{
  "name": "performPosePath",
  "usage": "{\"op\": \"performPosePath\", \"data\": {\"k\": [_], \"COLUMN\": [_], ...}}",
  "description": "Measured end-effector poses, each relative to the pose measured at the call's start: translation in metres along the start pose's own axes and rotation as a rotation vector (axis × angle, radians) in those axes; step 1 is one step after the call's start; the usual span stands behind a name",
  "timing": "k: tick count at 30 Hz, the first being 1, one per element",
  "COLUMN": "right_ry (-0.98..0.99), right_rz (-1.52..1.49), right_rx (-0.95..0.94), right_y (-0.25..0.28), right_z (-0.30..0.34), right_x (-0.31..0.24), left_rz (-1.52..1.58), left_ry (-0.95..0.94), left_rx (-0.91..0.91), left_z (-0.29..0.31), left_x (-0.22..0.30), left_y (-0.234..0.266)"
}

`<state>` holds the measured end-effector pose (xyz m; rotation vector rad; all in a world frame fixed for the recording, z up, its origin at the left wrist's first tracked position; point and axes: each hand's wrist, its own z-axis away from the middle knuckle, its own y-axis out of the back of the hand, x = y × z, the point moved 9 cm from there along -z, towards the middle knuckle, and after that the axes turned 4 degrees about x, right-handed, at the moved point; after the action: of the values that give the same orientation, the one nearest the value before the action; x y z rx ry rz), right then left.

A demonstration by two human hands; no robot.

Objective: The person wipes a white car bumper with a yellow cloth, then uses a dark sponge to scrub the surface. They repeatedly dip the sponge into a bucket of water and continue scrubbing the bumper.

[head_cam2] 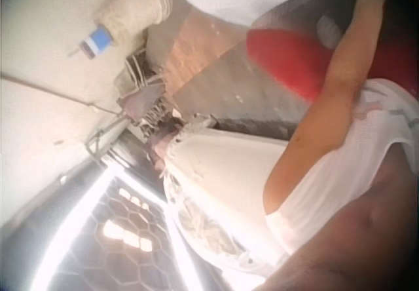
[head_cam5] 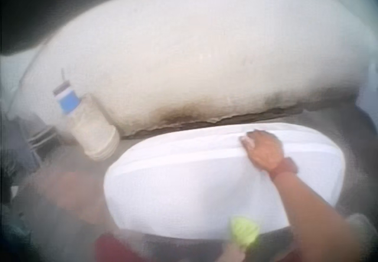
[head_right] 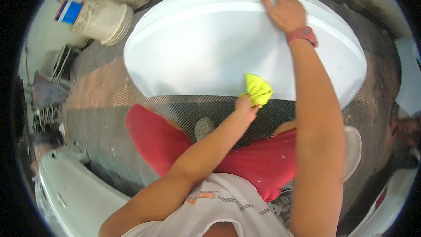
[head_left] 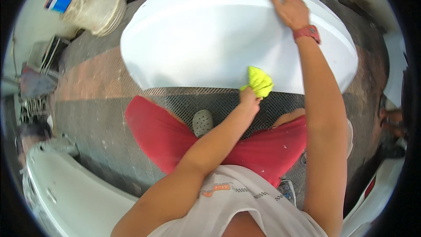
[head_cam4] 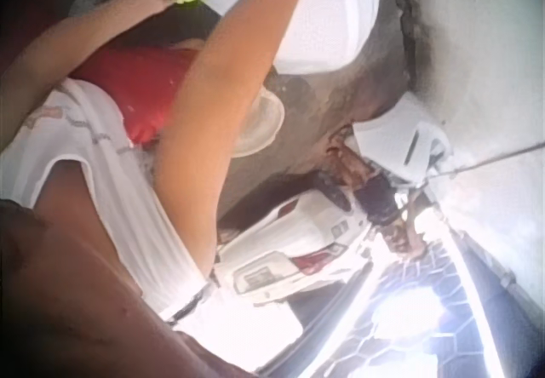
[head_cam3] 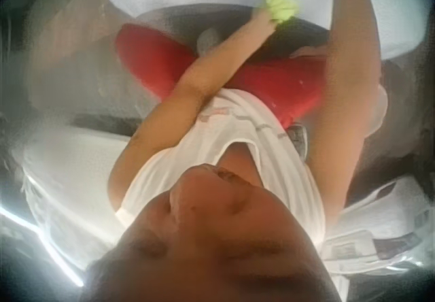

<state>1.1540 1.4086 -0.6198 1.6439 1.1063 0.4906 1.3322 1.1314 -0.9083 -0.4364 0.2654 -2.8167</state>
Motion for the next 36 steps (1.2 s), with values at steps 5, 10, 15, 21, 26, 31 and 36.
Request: {"op": "performPosePath", "data": {"k": [5, 10, 15, 21, 26, 31, 36], "right_ry": [-0.007, -0.395, -0.747, -0.327, -0.126, -0.121, 0.393], "right_rz": [-0.681, -1.310, -2.060, -1.031, 0.120, -0.218, -0.286], "right_rx": [0.314, 0.059, 0.187, 0.434, 0.027, 0.132, -0.183], "right_y": [0.067, 0.060, 0.038, 0.115, 0.069, 0.057, -0.024], "right_z": [0.060, 0.208, 0.225, 0.130, 0.067, 0.022, -0.045], "right_x": [0.009, -0.009, 0.017, 0.084, 0.053, 0.027, -0.148], "left_rz": [-0.082, -0.542, -1.363, -1.894, -1.854, -1.774, -1.815], "left_ry": [0.044, -0.448, -0.976, -1.962, -1.881, -1.981, -2.018], "left_rx": [-0.383, -0.797, -1.097, -0.270, -0.332, -0.375, -0.483], "left_z": [0.088, 0.201, 0.227, 0.189, 0.152, 0.141, 0.132], "left_x": [0.055, 0.126, 0.167, 0.236, 0.230, 0.224, 0.220], "left_y": [0.012, -0.069, -0.144, -0.164, -0.170, -0.165, -0.166]}}
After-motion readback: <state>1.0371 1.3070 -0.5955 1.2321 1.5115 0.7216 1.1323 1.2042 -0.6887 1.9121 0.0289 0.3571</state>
